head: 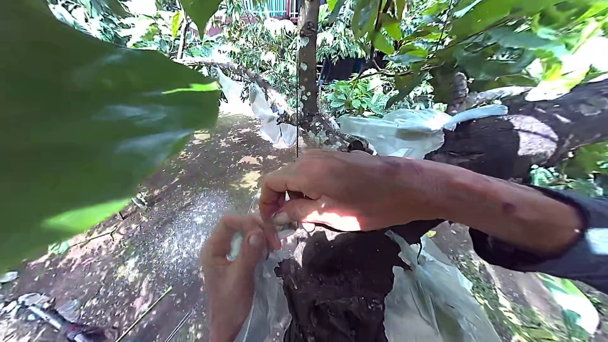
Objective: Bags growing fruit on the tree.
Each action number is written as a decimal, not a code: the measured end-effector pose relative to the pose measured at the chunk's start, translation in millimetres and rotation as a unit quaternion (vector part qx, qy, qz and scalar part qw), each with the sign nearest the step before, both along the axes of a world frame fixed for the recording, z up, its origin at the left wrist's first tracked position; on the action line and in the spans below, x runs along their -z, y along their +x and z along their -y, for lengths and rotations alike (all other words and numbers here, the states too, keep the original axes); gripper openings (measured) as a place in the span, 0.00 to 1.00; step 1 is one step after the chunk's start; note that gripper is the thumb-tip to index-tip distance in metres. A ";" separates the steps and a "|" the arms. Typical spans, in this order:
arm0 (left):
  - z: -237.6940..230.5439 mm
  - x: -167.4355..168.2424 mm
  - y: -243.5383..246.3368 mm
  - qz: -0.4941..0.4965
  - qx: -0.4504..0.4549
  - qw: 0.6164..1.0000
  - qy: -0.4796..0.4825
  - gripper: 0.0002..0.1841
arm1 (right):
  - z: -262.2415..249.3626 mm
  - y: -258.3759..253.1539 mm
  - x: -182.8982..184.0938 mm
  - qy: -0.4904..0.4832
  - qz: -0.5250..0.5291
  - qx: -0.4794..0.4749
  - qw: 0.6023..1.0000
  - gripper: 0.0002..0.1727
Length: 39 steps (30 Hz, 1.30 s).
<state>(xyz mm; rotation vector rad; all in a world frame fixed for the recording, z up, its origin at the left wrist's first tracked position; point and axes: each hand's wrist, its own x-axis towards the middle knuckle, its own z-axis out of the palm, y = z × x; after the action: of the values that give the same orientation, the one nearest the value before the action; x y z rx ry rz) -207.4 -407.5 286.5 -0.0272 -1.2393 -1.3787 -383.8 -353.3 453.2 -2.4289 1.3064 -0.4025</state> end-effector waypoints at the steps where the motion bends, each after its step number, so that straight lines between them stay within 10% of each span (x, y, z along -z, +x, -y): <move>1: -1.7 -2.2 1.6 0.006 -0.008 1.000 0.008 0.09 | -1.7 0.4 2.8 -0.014 0.004 -0.008 1.000 0.07; 21: -15.8 -2.9 -3.2 0.064 -0.148 0.983 -0.087 0.07 | -22.4 0.2 16.2 -0.085 0.054 0.129 0.987 0.08; 27: -19.1 -9.6 -2.5 0.052 -0.120 0.991 -0.017 0.24 | -20.0 3.0 21.0 -0.140 0.010 0.091 0.986 0.08; 39: -25.1 -11.6 -0.9 0.055 -0.156 0.986 0.032 0.08 | -21.0 3.3 16.9 -0.106 -0.031 0.029 0.993 0.12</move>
<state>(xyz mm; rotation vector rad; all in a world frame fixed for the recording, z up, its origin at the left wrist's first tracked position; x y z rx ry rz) -208.3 -382.5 298.1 0.2799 -1.2299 -1.1574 -380.5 -332.3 436.3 -2.6004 1.4297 -0.5094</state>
